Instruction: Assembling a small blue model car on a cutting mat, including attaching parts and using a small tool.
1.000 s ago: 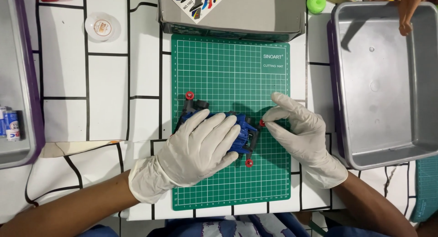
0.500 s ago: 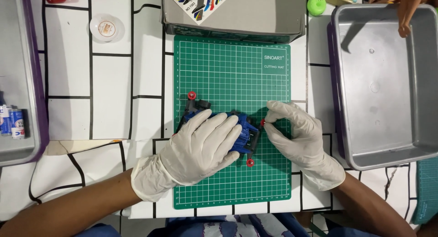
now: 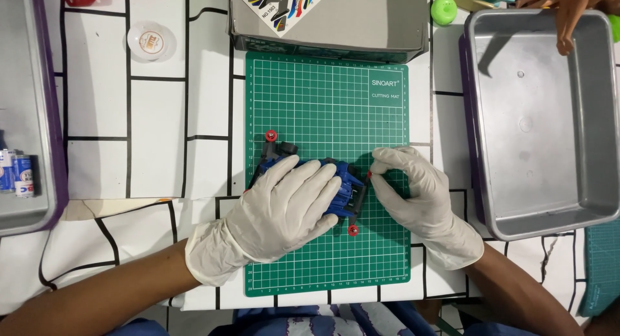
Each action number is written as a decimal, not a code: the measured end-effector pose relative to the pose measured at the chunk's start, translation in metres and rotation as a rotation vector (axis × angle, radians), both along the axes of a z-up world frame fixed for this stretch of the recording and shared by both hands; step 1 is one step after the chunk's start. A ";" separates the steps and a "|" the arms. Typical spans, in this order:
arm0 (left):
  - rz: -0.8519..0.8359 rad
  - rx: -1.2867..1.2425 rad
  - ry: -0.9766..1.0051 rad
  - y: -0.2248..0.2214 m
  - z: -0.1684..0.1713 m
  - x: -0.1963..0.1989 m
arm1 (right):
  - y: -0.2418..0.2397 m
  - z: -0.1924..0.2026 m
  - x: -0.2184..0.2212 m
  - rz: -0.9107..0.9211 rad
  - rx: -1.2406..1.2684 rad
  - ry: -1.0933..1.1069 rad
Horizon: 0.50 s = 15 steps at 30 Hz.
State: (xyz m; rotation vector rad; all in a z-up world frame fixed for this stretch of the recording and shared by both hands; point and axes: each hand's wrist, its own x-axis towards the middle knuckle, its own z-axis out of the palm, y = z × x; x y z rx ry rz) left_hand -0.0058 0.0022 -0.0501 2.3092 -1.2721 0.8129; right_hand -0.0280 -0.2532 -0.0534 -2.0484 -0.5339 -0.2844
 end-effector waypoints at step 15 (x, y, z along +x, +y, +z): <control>-0.001 -0.014 -0.009 0.001 -0.001 0.000 | -0.003 0.004 0.009 0.098 -0.153 -0.203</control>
